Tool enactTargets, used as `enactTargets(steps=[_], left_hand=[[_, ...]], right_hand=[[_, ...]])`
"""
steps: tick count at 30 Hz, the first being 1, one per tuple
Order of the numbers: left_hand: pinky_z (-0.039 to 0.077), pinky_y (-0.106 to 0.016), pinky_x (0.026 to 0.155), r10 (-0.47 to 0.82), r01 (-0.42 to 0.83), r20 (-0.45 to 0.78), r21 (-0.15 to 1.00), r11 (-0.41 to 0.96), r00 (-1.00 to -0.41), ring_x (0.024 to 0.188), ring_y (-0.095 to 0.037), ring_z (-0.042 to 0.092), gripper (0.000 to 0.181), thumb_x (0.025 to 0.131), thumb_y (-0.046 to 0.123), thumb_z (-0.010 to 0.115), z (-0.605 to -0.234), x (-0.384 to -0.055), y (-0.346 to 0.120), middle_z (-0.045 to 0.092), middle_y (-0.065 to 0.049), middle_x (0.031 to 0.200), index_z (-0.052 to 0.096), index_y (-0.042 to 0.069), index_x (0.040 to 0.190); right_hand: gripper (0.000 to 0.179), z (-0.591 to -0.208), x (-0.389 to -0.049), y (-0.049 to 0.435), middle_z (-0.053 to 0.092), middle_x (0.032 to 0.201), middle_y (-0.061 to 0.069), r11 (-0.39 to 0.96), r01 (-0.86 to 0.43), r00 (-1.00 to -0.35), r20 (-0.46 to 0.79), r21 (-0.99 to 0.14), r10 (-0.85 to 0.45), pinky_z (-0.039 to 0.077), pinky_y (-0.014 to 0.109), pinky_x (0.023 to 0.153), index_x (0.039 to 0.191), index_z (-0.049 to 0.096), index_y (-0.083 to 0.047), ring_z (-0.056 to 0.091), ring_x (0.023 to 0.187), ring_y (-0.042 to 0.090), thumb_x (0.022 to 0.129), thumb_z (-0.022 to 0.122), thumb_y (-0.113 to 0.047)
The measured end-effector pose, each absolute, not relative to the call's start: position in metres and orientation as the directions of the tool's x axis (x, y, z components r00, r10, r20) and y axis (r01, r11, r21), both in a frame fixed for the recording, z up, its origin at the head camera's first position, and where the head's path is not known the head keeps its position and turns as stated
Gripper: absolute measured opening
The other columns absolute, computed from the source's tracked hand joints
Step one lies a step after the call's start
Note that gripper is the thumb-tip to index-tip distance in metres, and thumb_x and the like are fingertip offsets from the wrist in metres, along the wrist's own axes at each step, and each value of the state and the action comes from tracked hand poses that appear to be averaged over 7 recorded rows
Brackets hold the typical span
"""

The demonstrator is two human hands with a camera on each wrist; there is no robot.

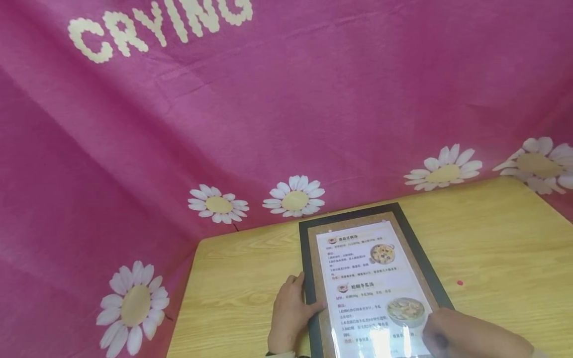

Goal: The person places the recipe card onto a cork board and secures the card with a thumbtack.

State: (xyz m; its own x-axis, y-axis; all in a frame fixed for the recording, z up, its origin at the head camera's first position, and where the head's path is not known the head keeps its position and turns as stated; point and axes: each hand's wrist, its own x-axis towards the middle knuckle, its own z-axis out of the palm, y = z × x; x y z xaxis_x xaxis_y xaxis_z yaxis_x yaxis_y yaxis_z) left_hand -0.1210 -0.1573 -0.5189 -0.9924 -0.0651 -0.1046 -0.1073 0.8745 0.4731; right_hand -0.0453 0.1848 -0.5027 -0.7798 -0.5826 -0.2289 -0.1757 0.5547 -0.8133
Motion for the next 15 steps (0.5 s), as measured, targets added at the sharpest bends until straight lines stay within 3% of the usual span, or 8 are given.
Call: enactTargets(steps=[3,7,15], left_hand=[[0.047,-0.029,0.075,-0.073,-0.114,-0.103,0.473,0.874,-0.992,0.085,-0.009,0.051,0.095,0.059,0.051,0.088,-0.5171,-0.122,-0.1582,0.061,0.0,0.109,0.054,0.013,0.139],[0.047,-0.029,0.074,-0.069,-0.108,-0.098,0.482,0.87,-0.993,0.085,-0.009,0.051,0.094,0.059,0.05,0.088,-0.5176,-0.1226,-0.1585,0.061,0.001,0.108,0.054,0.013,0.138],[0.05,-0.034,0.08,-0.08,-0.127,-0.115,0.486,0.865,-0.99,0.091,-0.011,0.054,0.095,0.058,0.051,0.088,-0.521,-0.1212,-0.1577,0.062,-0.001,0.111,0.055,0.012,0.137]], right_hand=[[0.017,-0.5041,-0.05,0.1816,0.036,0.053,-0.019,0.535,-0.217,-0.767,-0.196,-0.817,-0.611,0.024,0.018,0.036,0.059,0.053,-0.013,0.034,0.043,-0.006,0.069,0.061,-0.003],[0.018,-0.5071,-0.052,0.1798,0.033,0.055,-0.019,0.566,-0.261,-0.78,-0.174,-0.782,-0.601,0.026,0.017,0.039,0.059,0.052,-0.013,0.033,0.045,-0.006,0.069,0.06,0.0],[0.018,-0.5083,-0.0532,0.1849,0.048,0.076,-0.006,0.742,-0.182,-0.853,-0.273,-0.645,-0.446,0.031,0.02,0.055,0.071,0.053,-0.023,0.04,0.065,0.0,0.073,0.065,-0.009]])
